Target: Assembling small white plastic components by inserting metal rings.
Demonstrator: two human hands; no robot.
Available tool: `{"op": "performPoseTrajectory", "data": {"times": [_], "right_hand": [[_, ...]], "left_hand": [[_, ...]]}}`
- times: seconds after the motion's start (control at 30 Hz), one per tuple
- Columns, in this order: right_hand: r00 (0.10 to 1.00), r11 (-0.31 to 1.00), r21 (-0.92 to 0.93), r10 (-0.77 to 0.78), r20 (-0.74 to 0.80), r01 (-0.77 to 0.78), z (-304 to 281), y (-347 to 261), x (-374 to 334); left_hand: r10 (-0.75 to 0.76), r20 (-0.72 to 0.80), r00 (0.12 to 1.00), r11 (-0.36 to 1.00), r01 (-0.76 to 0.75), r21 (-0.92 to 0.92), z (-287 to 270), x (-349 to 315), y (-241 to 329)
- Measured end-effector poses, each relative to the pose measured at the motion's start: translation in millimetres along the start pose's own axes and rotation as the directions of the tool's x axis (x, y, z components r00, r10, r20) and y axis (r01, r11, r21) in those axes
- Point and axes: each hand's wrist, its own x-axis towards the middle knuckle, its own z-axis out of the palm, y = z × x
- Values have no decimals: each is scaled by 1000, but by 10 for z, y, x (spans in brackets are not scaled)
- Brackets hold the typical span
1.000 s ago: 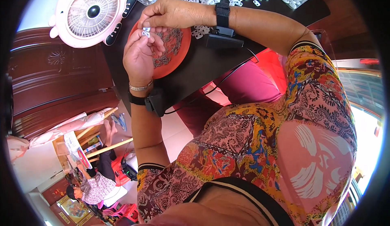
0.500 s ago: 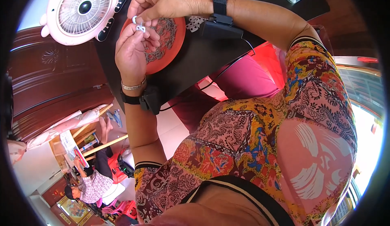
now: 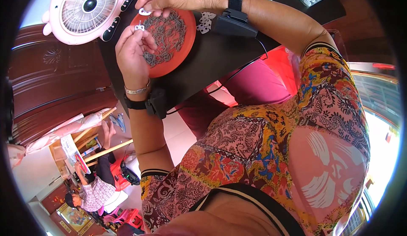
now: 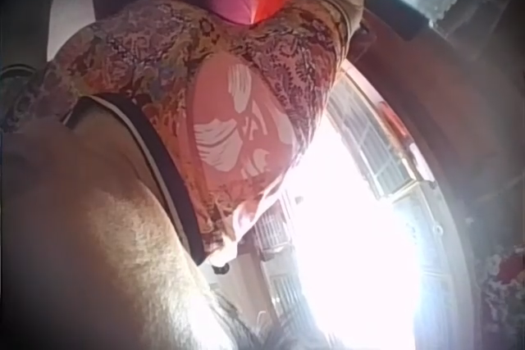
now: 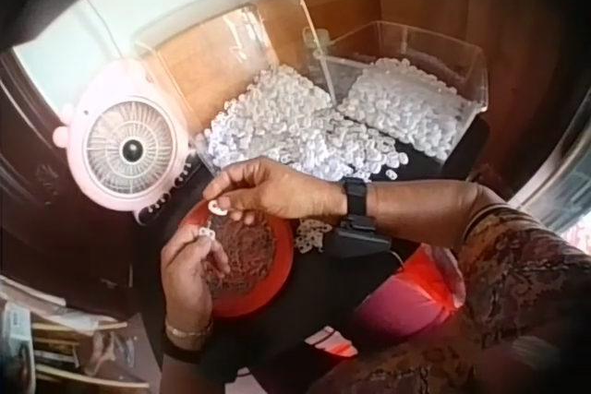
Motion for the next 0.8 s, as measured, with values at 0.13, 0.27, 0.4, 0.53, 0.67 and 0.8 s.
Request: {"op": "performPoseTrajectory", "data": {"times": [0.13,0.27,0.4,0.53,0.67,0.8], "right_hand": [[999,1000,-22,-12,43,13,-12,13,8],[1000,999,-35,-11,28,12,24,9,5],[999,996,-80,-34,31,37,45,15,-8],[996,991,-111,-74,38,78,60,16,-22],[996,990,-102,-90,29,92,104,5,-33],[992,985,-119,-122,29,124,129,20,-36]], "left_hand": [[-8,-12,1000,1000,8,19,20,2,-20],[-12,-15,1000,1000,13,27,28,6,-29],[-3,-25,1000,1000,4,27,33,9,-39],[-8,-30,1000,1000,9,25,25,17,-72],[-18,-40,999,1000,19,18,39,5,-57],[-30,-44,999,999,30,15,49,2,-55]]}}
